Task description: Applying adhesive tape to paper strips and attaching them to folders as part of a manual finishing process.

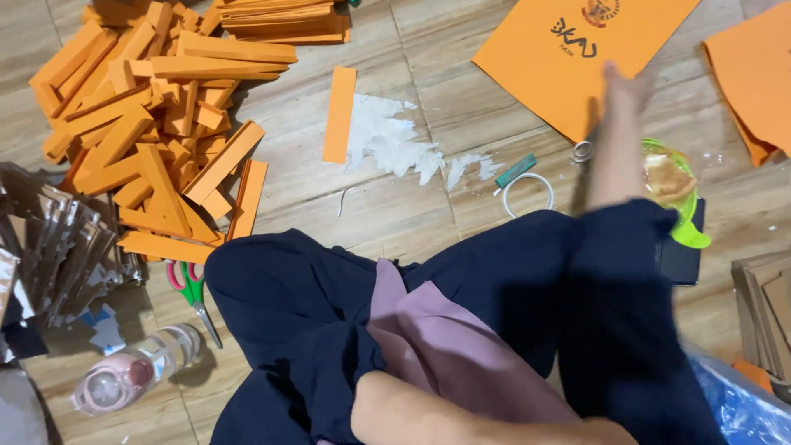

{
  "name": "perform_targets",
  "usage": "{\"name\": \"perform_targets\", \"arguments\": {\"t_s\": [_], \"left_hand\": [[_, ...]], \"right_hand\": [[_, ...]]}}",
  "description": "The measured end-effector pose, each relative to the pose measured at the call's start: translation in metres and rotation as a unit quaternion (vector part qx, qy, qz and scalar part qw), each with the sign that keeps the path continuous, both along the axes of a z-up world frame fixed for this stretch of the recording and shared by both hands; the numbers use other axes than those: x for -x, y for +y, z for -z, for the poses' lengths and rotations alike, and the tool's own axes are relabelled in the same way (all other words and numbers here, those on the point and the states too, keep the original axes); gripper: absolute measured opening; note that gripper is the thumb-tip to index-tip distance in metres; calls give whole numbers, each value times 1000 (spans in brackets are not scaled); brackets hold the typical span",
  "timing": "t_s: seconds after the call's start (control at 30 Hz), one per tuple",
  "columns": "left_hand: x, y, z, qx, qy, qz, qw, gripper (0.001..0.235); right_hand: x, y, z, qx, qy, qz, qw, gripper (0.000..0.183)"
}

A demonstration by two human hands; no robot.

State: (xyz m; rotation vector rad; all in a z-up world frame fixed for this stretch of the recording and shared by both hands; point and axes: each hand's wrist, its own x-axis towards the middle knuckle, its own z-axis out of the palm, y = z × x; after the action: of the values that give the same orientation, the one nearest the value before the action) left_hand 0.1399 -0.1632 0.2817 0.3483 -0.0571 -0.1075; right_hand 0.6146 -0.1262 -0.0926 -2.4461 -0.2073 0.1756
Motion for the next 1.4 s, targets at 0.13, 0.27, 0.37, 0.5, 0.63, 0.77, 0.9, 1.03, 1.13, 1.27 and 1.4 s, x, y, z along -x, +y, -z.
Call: {"name": "perform_targets", "arguments": {"t_s": [0.13, 0.27, 0.37, 0.5, 0.63, 0.77, 0.9, 1.03, 1.13, 1.27, 1.4], "left_hand": [[6, 4, 34, 34, 18, 22, 999, 39], [8, 13, 84, -108, 67, -141, 982, 29], [8, 37, 106, -25, 127, -207, 970, 26], [16, 54, 156, -7, 135, -250, 959, 23], [31, 83, 193, -146, 278, -353, 881, 27], [41, 128, 169, -358, 332, -440, 754, 45], [36, 131, 153, -338, 311, -424, 781, 65], [26, 128, 206, -251, 312, -406, 822, 66], [23, 130, 270, -207, 309, -424, 826, 52], [24, 125, 265, -181, 334, -439, 814, 45], [21, 126, 256, -181, 350, -416, 820, 43]], "right_hand": [[127, 60, -95, 83, 92, 167, 978, 66], [111, 59, -15, 291, 89, 231, 924, 124], [116, 58, -37, 133, 53, 191, 971, 86], [117, 68, -52, -18, 5, 120, 993, 21], [169, 61, -141, -299, -157, -126, 933, 14], [267, 21, -240, -121, -349, -335, 867, 26], [356, 4, -251, -87, -222, -402, 884, 34], [396, 7, -250, -93, -85, -494, 860, 33], [395, 10, -235, -131, 64, -497, 856, 38], [377, 15, -204, -170, 269, -446, 837, 53], [371, 16, -195, -176, 304, -432, 831, 60]]}}
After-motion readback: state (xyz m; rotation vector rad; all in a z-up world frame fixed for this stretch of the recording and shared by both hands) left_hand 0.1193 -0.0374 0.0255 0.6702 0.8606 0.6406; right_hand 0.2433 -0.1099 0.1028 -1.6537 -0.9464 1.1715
